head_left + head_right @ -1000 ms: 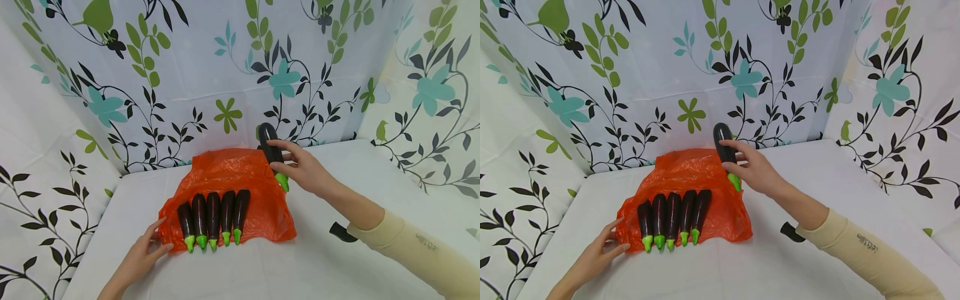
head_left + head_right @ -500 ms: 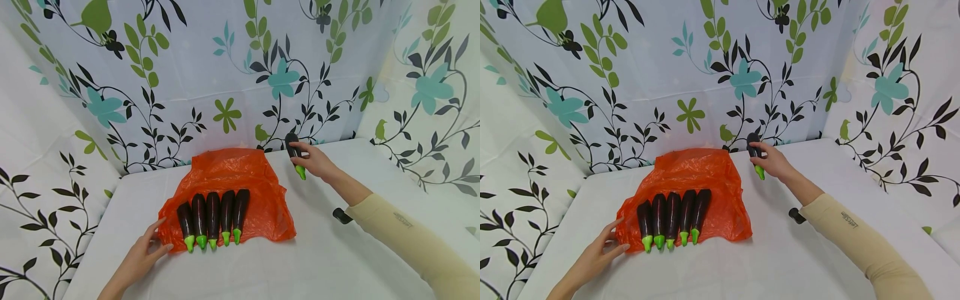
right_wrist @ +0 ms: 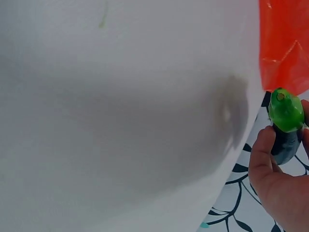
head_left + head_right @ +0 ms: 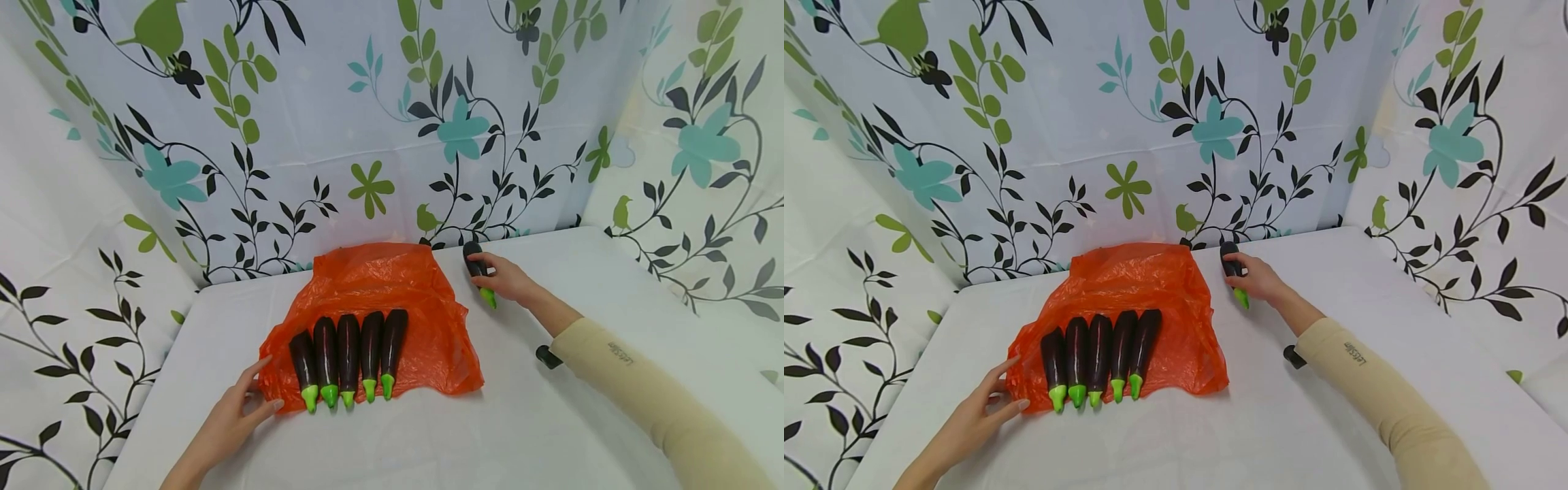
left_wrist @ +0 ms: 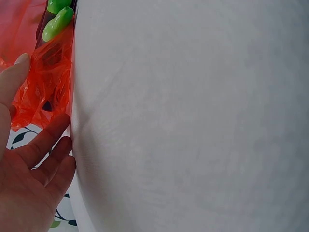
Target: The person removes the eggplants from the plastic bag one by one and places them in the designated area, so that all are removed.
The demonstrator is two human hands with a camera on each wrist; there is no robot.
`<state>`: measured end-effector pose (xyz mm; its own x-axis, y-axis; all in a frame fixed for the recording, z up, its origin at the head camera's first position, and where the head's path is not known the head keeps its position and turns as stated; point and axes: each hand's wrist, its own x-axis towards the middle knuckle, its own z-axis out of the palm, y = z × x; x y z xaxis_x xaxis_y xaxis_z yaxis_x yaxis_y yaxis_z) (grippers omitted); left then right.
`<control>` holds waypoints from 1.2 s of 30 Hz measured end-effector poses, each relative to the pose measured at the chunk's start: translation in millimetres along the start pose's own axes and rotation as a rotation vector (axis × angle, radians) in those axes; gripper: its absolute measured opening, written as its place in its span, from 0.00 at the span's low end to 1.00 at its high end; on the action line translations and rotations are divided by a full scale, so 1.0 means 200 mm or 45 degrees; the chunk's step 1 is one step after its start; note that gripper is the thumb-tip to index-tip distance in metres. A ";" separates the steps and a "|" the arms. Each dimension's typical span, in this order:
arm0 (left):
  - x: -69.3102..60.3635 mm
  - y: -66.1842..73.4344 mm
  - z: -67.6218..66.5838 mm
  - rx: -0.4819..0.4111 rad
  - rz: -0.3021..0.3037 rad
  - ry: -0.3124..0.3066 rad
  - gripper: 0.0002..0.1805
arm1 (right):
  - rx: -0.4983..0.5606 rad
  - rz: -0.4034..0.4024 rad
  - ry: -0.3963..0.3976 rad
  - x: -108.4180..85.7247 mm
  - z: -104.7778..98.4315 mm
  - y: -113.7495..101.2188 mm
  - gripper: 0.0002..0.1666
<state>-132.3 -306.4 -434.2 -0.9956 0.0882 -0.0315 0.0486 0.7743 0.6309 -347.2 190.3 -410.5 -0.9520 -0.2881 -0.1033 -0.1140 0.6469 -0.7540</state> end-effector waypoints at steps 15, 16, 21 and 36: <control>0.00 0.00 0.01 0.020 -0.005 0.005 0.42 | -0.060 0.009 -0.022 0.01 0.06 0.04 0.32; 0.00 0.00 0.01 0.020 -0.005 0.005 0.42 | -0.060 0.009 -0.021 0.01 0.06 0.05 0.32; 0.00 0.00 0.00 0.017 -0.012 -0.005 0.42 | -0.065 0.002 -0.016 0.01 0.07 0.06 0.32; 0.01 0.00 0.00 0.015 -0.013 -0.004 0.43 | -0.101 0.022 0.033 0.02 0.08 0.08 0.31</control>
<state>-133.6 -306.4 -435.5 -0.9958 0.0822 -0.0406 0.0393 0.7826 0.6213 -347.7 187.3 -433.0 -0.9610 -0.2585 -0.0981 -0.1185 0.7058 -0.6984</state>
